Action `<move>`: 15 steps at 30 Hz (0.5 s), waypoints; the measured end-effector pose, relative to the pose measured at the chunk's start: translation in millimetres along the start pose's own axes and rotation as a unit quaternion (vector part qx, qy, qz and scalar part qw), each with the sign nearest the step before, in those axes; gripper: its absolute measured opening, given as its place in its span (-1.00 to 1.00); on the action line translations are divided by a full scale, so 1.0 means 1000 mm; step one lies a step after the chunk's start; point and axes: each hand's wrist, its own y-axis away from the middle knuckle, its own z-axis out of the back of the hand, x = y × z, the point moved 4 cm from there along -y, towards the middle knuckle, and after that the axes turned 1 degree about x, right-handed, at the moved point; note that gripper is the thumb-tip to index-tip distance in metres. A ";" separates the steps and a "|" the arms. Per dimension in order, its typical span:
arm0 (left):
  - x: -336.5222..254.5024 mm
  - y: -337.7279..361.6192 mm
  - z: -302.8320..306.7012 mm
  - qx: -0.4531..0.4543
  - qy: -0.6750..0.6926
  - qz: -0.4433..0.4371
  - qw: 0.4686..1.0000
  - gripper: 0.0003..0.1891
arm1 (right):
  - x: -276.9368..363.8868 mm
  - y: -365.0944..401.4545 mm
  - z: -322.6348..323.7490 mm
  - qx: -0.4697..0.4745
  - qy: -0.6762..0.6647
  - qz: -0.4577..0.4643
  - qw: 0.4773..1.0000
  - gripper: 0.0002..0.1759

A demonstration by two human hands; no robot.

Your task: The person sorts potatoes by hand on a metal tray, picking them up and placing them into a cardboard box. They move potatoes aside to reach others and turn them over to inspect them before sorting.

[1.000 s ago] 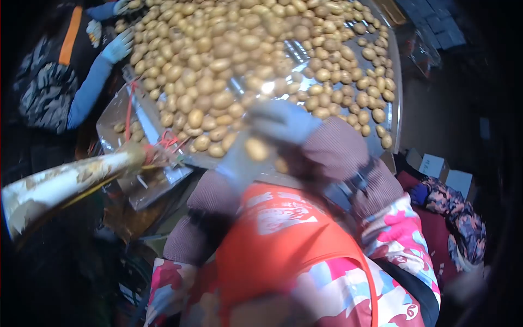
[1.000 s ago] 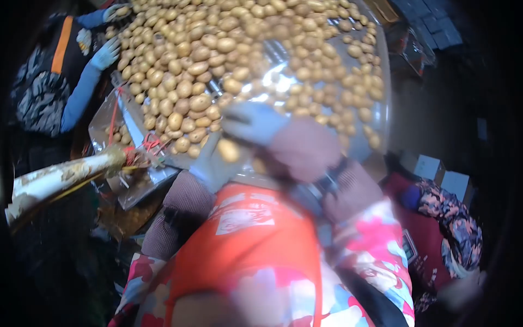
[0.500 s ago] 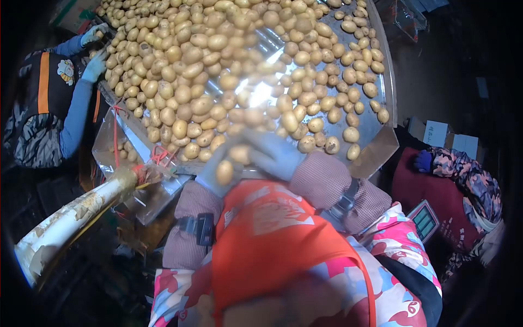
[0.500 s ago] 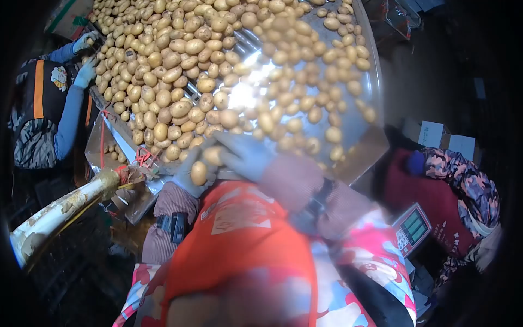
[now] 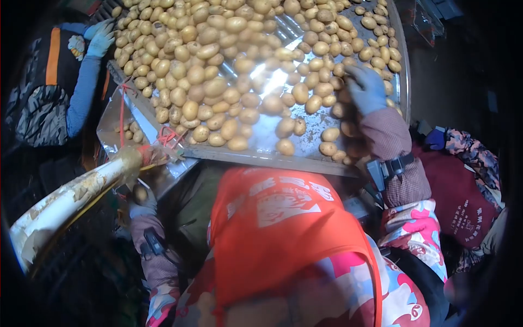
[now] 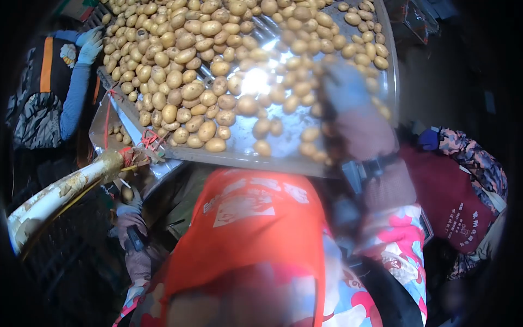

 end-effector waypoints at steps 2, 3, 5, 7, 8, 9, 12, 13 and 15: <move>-0.005 -0.001 -0.017 -0.028 -0.093 -0.088 0.991 -0.47 | 0.069 -0.029 -0.009 0.100 0.093 0.086 0.987 -0.48; 0.016 0.011 -0.033 0.067 -0.109 -0.034 0.991 -0.46 | 0.068 -0.023 -0.037 0.141 0.133 0.086 0.977 -0.40; 0.077 0.065 -0.057 0.313 -0.188 0.123 0.923 -0.44 | 0.061 -0.012 -0.060 0.104 0.106 0.041 0.988 -0.40; 0.127 0.134 -0.082 0.472 -0.309 0.186 0.804 -0.41 | 0.064 -0.021 -0.061 0.107 0.085 -0.026 0.990 -0.39; 0.153 0.164 -0.094 0.537 -0.374 0.178 0.735 -0.40 | 0.065 -0.020 -0.060 0.104 0.071 -0.027 0.992 -0.38; 0.175 0.188 -0.106 0.592 -0.439 0.144 0.660 -0.38 | 0.063 -0.017 -0.062 0.097 0.058 -0.027 0.993 -0.36; 0.224 0.238 -0.140 0.722 -0.491 -0.029 0.488 -0.46 | 0.082 -0.010 -0.049 0.058 0.002 -0.015 0.998 -0.36; 0.237 0.250 -0.148 0.741 -0.427 -0.007 0.518 -0.49 | 0.108 -0.004 -0.032 0.080 -0.056 -0.017 0.995 -0.40; 0.293 0.258 -0.165 0.712 -0.358 0.026 0.604 -0.56 | 0.140 -0.002 -0.025 0.166 -0.178 0.060 0.968 -0.46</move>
